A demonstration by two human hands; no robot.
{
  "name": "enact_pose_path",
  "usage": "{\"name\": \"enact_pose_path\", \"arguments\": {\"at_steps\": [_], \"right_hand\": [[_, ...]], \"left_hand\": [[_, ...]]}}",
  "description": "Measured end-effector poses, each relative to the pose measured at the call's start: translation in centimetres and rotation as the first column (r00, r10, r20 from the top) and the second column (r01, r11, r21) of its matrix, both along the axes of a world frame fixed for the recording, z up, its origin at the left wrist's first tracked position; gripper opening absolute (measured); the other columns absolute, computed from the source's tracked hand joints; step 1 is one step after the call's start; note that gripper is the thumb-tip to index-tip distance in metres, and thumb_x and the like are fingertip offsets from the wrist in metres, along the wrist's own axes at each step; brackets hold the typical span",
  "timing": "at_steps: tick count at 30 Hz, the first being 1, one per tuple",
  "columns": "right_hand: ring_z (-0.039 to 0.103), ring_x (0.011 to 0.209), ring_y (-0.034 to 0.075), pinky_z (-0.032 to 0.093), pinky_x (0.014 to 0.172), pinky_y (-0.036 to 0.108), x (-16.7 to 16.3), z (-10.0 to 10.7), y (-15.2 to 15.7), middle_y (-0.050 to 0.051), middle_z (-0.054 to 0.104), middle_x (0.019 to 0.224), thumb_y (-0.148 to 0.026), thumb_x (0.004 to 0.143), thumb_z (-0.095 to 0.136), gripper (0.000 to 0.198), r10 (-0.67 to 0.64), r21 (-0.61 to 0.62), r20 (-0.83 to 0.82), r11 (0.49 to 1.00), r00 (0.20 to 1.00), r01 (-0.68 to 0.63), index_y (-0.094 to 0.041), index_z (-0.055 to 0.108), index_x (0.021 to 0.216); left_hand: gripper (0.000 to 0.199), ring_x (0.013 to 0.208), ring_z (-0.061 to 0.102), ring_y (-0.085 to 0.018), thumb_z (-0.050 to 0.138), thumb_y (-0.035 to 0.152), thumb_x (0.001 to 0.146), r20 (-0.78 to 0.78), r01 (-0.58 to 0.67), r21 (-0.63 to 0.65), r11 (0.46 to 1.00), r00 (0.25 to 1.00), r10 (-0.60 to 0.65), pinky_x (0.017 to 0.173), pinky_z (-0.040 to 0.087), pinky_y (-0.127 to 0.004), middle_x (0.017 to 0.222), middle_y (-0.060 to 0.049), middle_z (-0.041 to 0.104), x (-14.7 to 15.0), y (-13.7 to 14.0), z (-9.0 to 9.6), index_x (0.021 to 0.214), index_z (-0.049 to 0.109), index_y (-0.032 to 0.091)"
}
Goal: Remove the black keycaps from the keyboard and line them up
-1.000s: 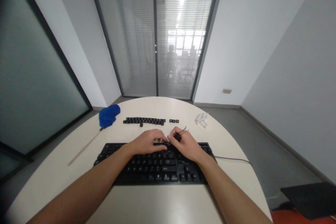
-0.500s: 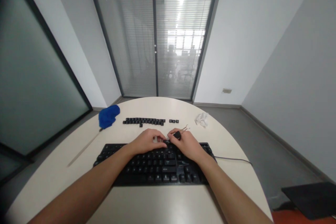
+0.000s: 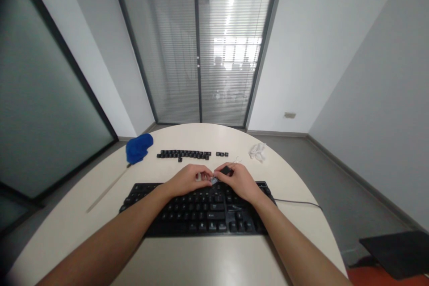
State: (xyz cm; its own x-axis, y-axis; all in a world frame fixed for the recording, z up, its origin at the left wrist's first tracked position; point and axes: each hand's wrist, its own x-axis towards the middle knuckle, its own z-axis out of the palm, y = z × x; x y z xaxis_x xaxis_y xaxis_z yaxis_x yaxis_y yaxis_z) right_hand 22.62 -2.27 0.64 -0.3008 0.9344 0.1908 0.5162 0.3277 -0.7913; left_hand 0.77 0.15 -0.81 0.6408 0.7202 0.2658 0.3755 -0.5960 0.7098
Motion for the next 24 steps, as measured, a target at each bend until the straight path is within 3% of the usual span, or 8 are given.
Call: {"name": "enact_pose_path", "arguments": {"at_steps": [4, 15, 19, 24], "right_hand": [[0.065, 0.070, 0.020, 0.048, 0.066, 0.029, 0.24, -0.16, 0.17, 0.005, 0.074, 0.075, -0.047, 0.086, 0.064, 0.034, -0.012, -0.066, -0.040, 0.998, 0.999, 0.009, -0.015, 0.074, 0.090], [0.068, 0.072, 0.020, 0.052, 0.070, 0.030, 0.33, -0.40, 0.26, 0.005, 0.074, 0.076, -0.051, 0.086, 0.063, 0.039, 0.023, -0.130, -0.155, 0.991, 0.988, -0.044, -0.014, 0.069, 0.093], [0.069, 0.081, 0.023, 0.052, 0.074, 0.032, 0.50, -0.27, 0.28, 0.006, 0.074, 0.082, -0.051, 0.084, 0.065, 0.036, 0.033, -0.152, -0.221, 0.986, 0.975, -0.068, -0.015, 0.067, 0.088], [0.067, 0.093, 0.023, 0.049, 0.085, 0.032, 0.75, 0.09, 0.22, 0.006, 0.075, 0.095, -0.046, 0.083, 0.068, 0.031, 0.133, -0.120, -0.227, 0.979, 0.965, -0.163, -0.016, 0.072, 0.089]], "left_hand": [[0.018, 0.079, 0.063, -0.014, 0.072, 0.025, 0.082, 0.079, 0.026, -0.058, 0.998, 0.997, -0.022, 0.075, 0.047, -0.024, 0.087, -0.001, 0.070, 0.05, 0.09, -0.11, 0.098, 0.069, 0.017], [0.017, 0.078, 0.061, -0.014, 0.068, 0.025, 0.084, 0.102, -0.008, -0.013, 1.000, 0.995, 0.010, 0.075, 0.048, -0.025, 0.091, -0.003, 0.069, 0.18, -0.09, 0.12, 0.098, 0.068, 0.016], [0.018, 0.079, 0.060, -0.014, 0.064, 0.027, 0.086, 0.102, -0.027, 0.001, 1.000, 0.994, 0.027, 0.074, 0.048, -0.025, 0.097, -0.005, 0.068, 0.18, -0.32, 0.35, 0.100, 0.067, 0.016], [0.021, 0.088, 0.063, -0.016, 0.055, 0.027, 0.092, 0.090, -0.002, -0.089, 0.996, 0.996, 0.010, 0.079, 0.048, -0.027, 0.099, -0.005, 0.071, 0.18, -0.43, 0.64, 0.106, 0.067, 0.017]]}}
